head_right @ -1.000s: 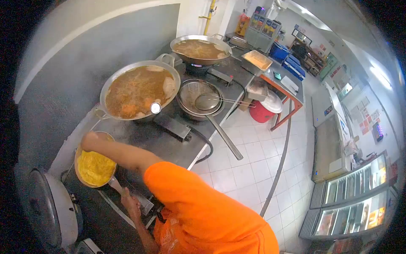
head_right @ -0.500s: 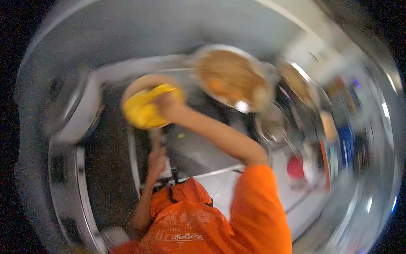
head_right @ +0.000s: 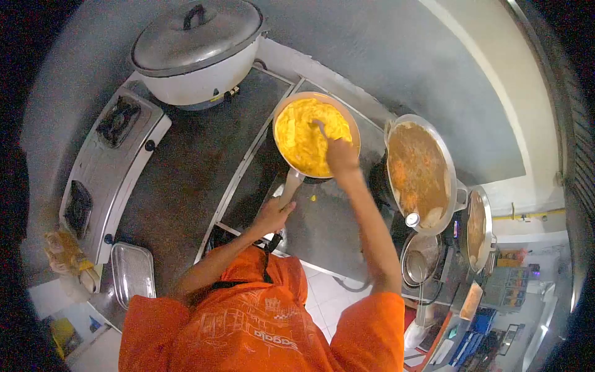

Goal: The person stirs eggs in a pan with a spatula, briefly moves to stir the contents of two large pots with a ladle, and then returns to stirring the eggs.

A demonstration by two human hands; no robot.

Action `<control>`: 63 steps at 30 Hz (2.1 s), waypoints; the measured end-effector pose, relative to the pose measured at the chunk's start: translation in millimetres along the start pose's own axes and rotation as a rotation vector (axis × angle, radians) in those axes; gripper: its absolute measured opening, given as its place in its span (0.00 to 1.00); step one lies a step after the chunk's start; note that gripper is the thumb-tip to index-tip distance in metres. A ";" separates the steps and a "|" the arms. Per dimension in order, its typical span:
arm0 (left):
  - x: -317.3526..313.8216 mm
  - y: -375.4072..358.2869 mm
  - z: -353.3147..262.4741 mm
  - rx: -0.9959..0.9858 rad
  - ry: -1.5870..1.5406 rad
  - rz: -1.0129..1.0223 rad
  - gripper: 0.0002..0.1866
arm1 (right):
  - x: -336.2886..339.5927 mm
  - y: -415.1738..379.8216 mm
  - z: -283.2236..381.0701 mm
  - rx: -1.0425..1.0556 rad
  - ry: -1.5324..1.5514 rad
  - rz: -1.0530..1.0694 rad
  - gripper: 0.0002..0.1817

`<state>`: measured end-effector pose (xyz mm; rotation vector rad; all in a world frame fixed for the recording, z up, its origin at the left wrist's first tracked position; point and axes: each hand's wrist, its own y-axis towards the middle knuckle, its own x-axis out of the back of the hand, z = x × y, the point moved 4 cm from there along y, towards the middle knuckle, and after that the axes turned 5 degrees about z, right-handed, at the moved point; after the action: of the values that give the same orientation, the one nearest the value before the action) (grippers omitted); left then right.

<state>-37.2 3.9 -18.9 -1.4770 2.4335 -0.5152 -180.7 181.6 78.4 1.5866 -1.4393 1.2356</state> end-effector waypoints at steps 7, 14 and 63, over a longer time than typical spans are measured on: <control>2.9 3.3 0.3 0.033 -0.106 0.027 0.16 | 159.5 -35.6 -80.8 0.106 0.040 0.233 0.14; 2.0 5.2 9.4 0.064 -0.192 0.097 0.14 | 60.0 -43.0 -114.6 0.407 0.064 0.459 0.15; 0.8 5.2 3.3 0.027 -0.055 0.030 0.16 | 27.7 -8.5 3.9 -0.038 0.081 0.067 0.10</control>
<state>-40.5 4.8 -24.1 -1.4223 2.3935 -0.4934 -173.0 169.6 104.0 1.4574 -1.4666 1.2888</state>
